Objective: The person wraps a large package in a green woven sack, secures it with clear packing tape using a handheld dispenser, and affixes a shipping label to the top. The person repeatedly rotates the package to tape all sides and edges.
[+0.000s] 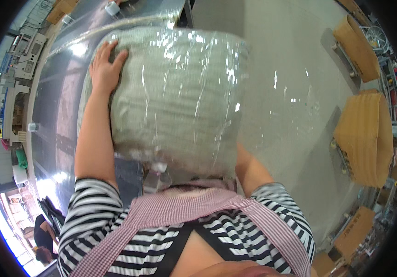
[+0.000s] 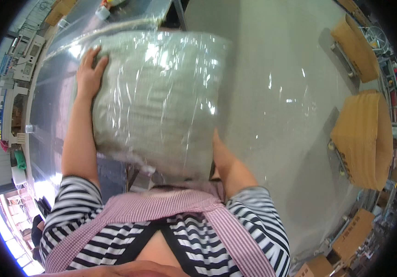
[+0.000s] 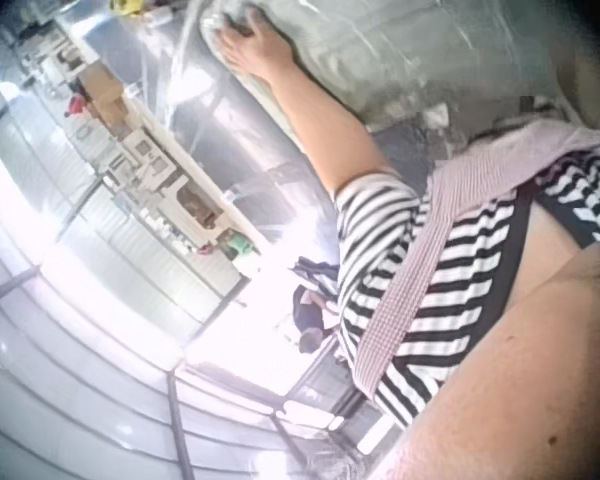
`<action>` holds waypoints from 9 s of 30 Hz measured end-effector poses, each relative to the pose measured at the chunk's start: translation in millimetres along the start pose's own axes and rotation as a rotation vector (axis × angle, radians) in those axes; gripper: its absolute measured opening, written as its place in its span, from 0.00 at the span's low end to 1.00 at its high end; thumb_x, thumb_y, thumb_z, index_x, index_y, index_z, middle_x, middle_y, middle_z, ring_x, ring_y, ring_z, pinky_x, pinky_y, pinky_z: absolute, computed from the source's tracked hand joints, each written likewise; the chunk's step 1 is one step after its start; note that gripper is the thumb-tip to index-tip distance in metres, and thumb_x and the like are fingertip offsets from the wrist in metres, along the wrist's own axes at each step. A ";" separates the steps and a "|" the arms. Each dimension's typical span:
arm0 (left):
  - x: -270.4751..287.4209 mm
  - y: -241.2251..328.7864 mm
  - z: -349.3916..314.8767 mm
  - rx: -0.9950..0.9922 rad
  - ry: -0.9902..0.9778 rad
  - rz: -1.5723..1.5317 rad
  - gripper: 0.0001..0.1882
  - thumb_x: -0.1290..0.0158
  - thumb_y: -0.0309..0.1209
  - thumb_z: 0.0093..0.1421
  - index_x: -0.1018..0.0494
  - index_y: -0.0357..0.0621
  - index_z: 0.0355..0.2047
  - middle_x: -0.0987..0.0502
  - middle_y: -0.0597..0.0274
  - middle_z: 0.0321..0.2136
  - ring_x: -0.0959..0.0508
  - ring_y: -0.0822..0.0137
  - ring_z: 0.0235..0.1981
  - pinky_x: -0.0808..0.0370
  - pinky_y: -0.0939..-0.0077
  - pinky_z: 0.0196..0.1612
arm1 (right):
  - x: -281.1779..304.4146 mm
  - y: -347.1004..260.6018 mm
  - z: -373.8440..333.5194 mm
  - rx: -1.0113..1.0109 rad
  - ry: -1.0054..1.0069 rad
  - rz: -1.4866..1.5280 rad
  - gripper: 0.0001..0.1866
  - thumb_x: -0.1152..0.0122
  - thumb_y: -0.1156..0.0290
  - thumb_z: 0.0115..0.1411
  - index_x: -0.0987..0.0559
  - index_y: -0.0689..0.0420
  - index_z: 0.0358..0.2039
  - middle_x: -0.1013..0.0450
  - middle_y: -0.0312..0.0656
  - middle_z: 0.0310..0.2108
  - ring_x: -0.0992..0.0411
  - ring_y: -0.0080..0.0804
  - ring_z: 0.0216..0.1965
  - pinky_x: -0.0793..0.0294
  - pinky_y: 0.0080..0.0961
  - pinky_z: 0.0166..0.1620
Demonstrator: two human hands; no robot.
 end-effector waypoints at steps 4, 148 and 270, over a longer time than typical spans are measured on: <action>-5.9 -9.0 3.0 0.033 -0.003 0.026 0.36 0.51 0.65 0.59 0.34 0.67 0.64 0.43 0.65 0.70 0.48 0.61 0.72 0.60 0.42 0.70 | -51.2 45.0 -192.9 0.099 -0.055 -0.113 0.36 0.47 0.41 0.65 0.34 0.61 0.59 0.24 0.53 0.47 0.23 0.43 0.49 0.22 0.40 0.50; 66.0 175.8 -242.3 1.090 0.566 -1.387 0.25 0.41 0.45 0.63 0.25 0.40 0.53 0.24 0.62 0.44 0.27 0.67 0.48 0.31 0.70 0.55 | -262.2 -253.3 24.8 0.261 -1.529 -0.812 0.38 0.28 0.79 0.45 0.30 0.62 0.59 0.26 0.41 0.46 0.25 0.30 0.45 0.26 0.26 0.50; -30.9 124.3 -128.9 -0.221 -0.445 1.076 0.31 0.59 0.41 0.64 0.35 0.31 0.62 0.33 0.45 0.62 0.39 0.47 0.67 0.52 0.48 0.71 | -287.1 -245.9 119.1 1.795 -1.020 -1.530 0.37 0.43 0.72 0.54 0.33 0.30 0.66 0.35 0.36 0.32 0.33 0.34 0.33 0.31 0.31 0.41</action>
Point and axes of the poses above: each hand's wrist, its own z-axis towards the middle knuckle, its own x-axis out of the back of the hand, y = z × x, the point moved 7 cm from there along z, towards the middle knuckle
